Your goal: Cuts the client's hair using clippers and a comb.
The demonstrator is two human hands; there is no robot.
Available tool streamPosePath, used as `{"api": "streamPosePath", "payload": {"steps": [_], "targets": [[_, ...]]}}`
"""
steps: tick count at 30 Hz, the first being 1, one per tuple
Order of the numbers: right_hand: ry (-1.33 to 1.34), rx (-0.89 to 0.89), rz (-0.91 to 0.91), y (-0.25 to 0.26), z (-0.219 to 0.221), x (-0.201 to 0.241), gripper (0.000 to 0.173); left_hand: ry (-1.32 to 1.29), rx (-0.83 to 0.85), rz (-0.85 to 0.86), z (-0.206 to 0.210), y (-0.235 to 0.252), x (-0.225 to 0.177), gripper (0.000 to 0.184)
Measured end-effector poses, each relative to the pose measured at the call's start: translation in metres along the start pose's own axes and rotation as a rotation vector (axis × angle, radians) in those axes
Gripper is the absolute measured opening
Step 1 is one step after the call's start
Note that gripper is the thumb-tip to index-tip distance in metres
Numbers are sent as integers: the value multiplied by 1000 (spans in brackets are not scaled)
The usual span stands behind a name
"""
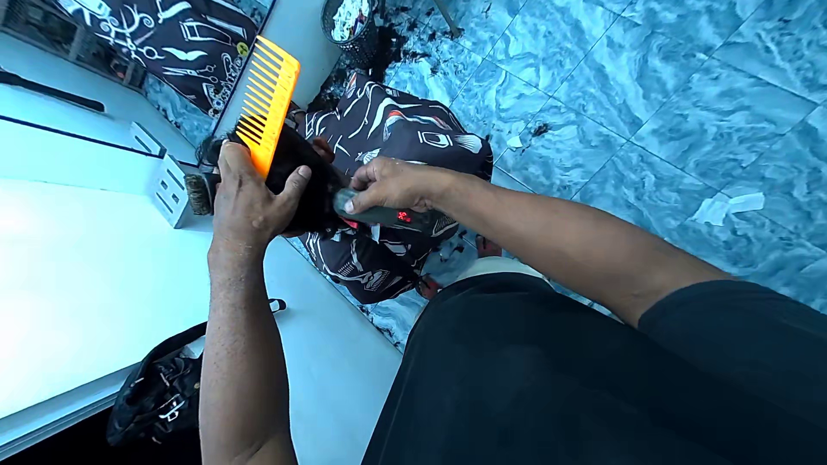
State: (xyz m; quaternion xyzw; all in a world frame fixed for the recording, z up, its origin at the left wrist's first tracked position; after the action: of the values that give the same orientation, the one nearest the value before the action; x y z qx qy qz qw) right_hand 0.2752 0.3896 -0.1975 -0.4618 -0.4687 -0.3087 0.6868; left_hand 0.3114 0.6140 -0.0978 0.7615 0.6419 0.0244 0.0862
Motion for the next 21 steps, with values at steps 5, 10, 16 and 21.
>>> {"api": "streamPosePath", "payload": {"steps": [5,10,16,21], "targets": [[-112,-68,15,1,-3,-6,34,10,16,-7,-1,0,-2,97],[-223,-23,36,1,-6,11,32,6,21,-5,-4,-1,-5,95],[-170,-10,354,14,-28,-8,34,7,16,-16,-3,-2,-5,98],[-113,103,233,23,-32,-14,29,7,16,-11,-5,-2,-2,100]]}}
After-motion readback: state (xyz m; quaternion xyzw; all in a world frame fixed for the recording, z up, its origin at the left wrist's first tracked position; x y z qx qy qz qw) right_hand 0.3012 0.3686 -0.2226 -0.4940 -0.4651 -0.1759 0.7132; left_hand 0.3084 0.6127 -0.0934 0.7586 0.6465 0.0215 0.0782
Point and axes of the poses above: each hand's wrist, its own y-axis towards the middle knuckle, its own z-axis out of the palm, x = y × z, the point moved 1 cm from there along y, towards the middle knuckle, and after that the axes turned 12 degrees about -x, right-handed, at the moved point
